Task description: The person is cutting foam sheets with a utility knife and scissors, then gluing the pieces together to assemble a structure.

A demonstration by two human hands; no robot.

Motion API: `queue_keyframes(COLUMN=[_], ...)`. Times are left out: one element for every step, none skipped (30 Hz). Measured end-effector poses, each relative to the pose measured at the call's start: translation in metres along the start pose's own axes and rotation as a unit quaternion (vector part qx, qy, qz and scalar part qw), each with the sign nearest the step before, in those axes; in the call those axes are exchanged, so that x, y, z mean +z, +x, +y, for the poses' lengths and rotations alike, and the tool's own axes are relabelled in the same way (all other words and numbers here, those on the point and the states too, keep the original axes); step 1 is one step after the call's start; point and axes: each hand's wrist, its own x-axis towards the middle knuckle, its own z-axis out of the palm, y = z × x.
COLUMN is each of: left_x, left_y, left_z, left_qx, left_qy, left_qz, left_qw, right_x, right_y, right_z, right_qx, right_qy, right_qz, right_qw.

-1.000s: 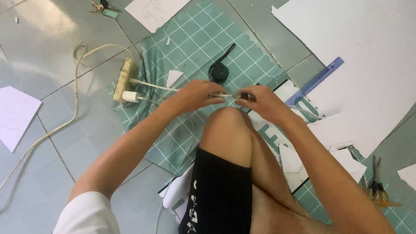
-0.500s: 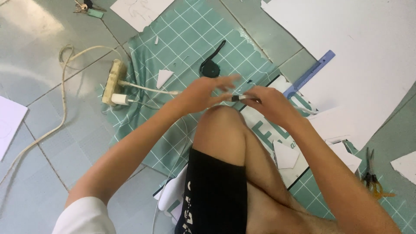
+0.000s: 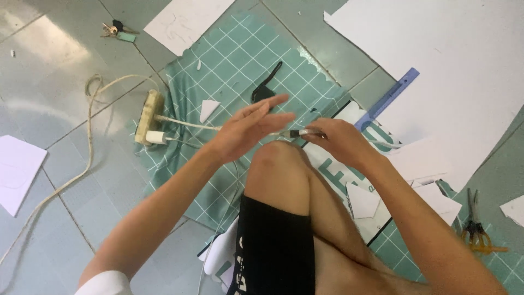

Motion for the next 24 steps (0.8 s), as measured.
queue_keyframes(left_x=[0.004, 0.009, 0.014, 0.014, 0.013, 0.013, 0.016, 0.018, 0.021, 0.026, 0.031, 0.037, 0.04, 0.043, 0.045, 0.051, 0.057, 0.063, 0.058, 0.053, 0.048, 0.037, 0.025, 0.013], left_y=[-0.002, -0.004, -0.006, -0.006, -0.006, -0.006, -0.008, -0.009, -0.01, -0.013, -0.016, -0.02, -0.022, -0.022, -0.023, -0.024, -0.025, -0.025, -0.022, -0.019, -0.016, -0.009, -0.002, 0.006], left_z=[0.0, 0.0, -0.001, -0.005, -0.008, -0.012, -0.015, -0.016, -0.018, -0.016, -0.013, -0.012, -0.011, -0.009, -0.008, -0.002, 0.003, 0.009, 0.009, 0.009, 0.009, 0.004, 0.0, -0.003], left_qx=[0.001, -0.009, -0.019, -0.02, -0.009, 0.003, 0.002, 0.009, 0.015, 0.015, 0.017, 0.018, 0.017, -0.004, -0.024, -0.024, -0.021, -0.017, -0.017, 0.052, 0.119, 0.117, 0.125, 0.132], left_qy=[0.001, -0.017, -0.035, -0.036, -0.033, -0.03, -0.03, -0.046, -0.063, -0.063, -0.069, -0.076, -0.077, -0.093, -0.109, -0.11, -0.108, -0.107, -0.107, 0.094, 0.292, 0.289, 0.437, 0.575], left_qz=[-0.001, 0.007, 0.016, 0.015, 0.018, 0.021, 0.021, 0.03, 0.039, 0.039, 0.038, 0.036, 0.037, 0.055, 0.073, 0.073, 0.063, 0.052, 0.051, 0.054, 0.055, 0.054, 0.054, 0.055], left_qw=[1.0, 1.0, 0.999, 0.999, 0.999, 0.999, 0.999, 0.998, 0.997, 0.997, 0.997, 0.996, 0.996, 0.994, 0.991, 0.991, 0.992, 0.993, 0.993, 0.993, 0.948, 0.948, 0.889, 0.805], right_x=[0.001, 0.003, 0.004, 0.003, 0.002, 0.001, 0.002, 0.003, 0.004, 0.002, 0.0, -0.001, 0.001, 0.003, 0.004, 0.004, 0.005, 0.004, 0.002, -0.001, -0.003, -0.002, -0.001, -0.002], right_y=[0.0, 0.0, -0.001, -0.002, -0.003, -0.004, -0.004, -0.003, -0.002, -0.003, -0.004, -0.005, -0.005, -0.004, -0.003, -0.002, -0.001, 0.0, 0.0, -0.002, -0.004, -0.003, -0.002, 0.002], right_z=[0.001, 0.003, 0.004, 0.002, 0.0, -0.002, -0.001, 0.0, 0.001, -0.001, -0.003, -0.005, -0.002, 0.001, 0.003, 0.005, 0.006, 0.008, 0.004, 0.001, -0.002, -0.001, -0.001, -0.001], right_qx=[0.0, -0.003, -0.005, -0.004, -0.004, -0.004, -0.003, -0.002, 0.0, -0.001, -0.006, -0.01, -0.009, -0.017, -0.025, -0.026, -0.025, -0.024, -0.023, -0.031, -0.039, -0.036, -0.042, -0.051], right_qy=[0.0, -0.003, -0.006, -0.005, -0.001, 0.003, 0.003, 0.001, -0.002, -0.002, -0.003, -0.003, -0.003, -0.011, -0.018, -0.018, -0.017, -0.016, -0.017, -0.01, -0.004, -0.003, 0.03, 0.061], right_qz=[0.002, 0.002, 0.002, 0.001, -0.001, -0.003, -0.004, -0.002, -0.001, -0.001, -0.003, -0.007, -0.007, 0.004, 0.016, 0.016, 0.016, 0.017, 0.017, 0.012, 0.007, 0.006, 0.012, 0.019], right_qw=[1.0, 1.0, 1.0, 1.0, 1.0, 1.0, 1.0, 1.0, 1.0, 1.0, 1.0, 1.0, 1.0, 1.0, 0.999, 0.999, 0.999, 0.999, 0.999, 0.999, 0.999, 0.999, 0.999, 0.997])
